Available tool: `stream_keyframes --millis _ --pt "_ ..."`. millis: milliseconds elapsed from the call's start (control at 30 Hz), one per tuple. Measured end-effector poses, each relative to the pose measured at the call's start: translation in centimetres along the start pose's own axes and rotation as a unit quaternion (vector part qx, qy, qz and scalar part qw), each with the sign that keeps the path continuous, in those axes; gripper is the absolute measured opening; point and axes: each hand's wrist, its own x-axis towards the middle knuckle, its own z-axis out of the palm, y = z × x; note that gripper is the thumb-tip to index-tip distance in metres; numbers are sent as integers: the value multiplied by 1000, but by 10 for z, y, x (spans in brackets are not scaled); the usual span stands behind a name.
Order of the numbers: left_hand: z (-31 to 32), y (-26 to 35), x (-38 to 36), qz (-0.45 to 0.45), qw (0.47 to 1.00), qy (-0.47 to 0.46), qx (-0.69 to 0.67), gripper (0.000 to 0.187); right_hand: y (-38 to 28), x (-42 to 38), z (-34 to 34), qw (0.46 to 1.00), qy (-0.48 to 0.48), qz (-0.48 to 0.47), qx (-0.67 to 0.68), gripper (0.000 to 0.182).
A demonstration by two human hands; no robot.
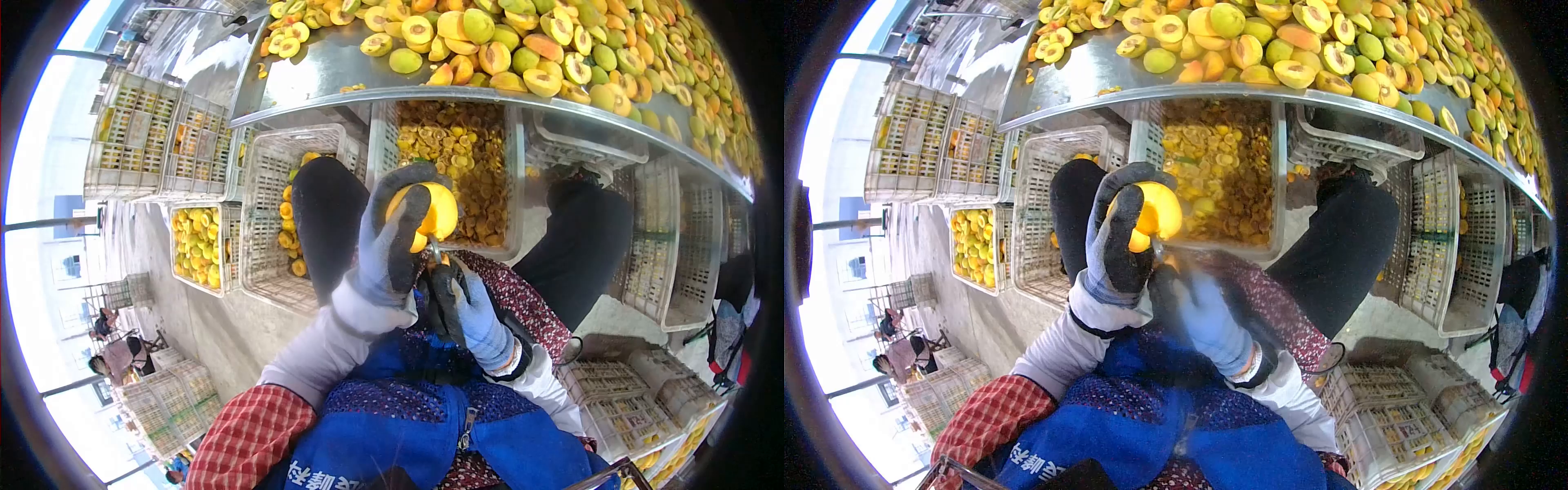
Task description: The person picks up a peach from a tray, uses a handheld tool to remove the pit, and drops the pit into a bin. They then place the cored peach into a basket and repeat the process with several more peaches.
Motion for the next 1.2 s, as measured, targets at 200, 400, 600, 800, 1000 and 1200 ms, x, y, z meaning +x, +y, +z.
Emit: stream_keyframes --millis 200,400,600,800,1000,1200 --pt "10 4 2 -49 999 -9 14 34 -25 6 -8 899 -121 216 362 25" --pt "-21 -26 16 155 941 -52 297 41 -9 12 -13 879 -103 217 411 34" --pt "-70 43 31 56 974 219 10 36 -5 24 -33 839 78 260 471 36" --pt "-170 42 80 107 832 158 521 22 1 42 -34 895 95 259 351 25" --pt "-32 13 220 66 723 -36 687 45 7 50 -38 905 61 238 347 25" --pt "-35 -33 314 -85 512 -110 848 69 -8 61 -58 870 104 278 393 24"
